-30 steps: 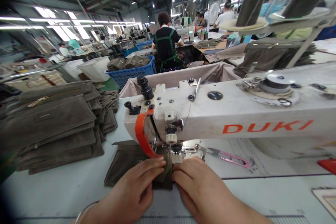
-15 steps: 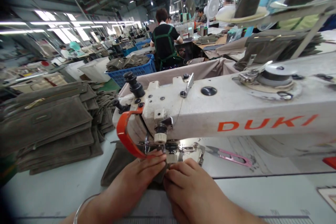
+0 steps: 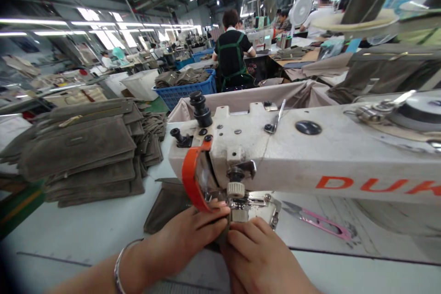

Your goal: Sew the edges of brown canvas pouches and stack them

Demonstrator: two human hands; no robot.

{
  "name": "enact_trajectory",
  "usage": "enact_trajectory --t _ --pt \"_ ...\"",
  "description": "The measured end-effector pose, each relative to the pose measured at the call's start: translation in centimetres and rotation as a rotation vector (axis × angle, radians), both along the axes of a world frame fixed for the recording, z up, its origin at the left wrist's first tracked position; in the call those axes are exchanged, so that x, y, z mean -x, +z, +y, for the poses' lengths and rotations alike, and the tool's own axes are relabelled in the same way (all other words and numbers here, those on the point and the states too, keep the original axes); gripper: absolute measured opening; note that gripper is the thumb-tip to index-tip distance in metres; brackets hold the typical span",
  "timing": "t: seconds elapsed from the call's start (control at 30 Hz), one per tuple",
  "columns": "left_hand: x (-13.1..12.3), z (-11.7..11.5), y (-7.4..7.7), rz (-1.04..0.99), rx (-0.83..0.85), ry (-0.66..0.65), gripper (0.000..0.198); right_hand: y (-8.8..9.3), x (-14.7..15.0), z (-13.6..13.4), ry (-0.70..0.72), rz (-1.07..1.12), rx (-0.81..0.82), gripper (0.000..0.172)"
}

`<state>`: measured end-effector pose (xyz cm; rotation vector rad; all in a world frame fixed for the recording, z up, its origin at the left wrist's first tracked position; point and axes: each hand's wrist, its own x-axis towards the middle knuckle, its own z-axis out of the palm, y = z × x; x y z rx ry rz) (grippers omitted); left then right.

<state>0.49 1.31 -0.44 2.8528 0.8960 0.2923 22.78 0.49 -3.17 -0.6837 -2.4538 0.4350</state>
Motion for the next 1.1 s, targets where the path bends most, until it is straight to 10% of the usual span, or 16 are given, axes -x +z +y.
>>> enact_trajectory --t 0.53,1.1 --pt "-0.1 0.6 -0.5 -0.157 -0.249 -0.022 0.023 1.2 -0.2 0.0 -0.064 -0.023 0.070 0.036" --pt "-0.4 0.5 -1.2 -0.313 -0.124 0.051 0.016 1.7 -0.9 0.3 -0.108 -0.029 0.210 0.031"
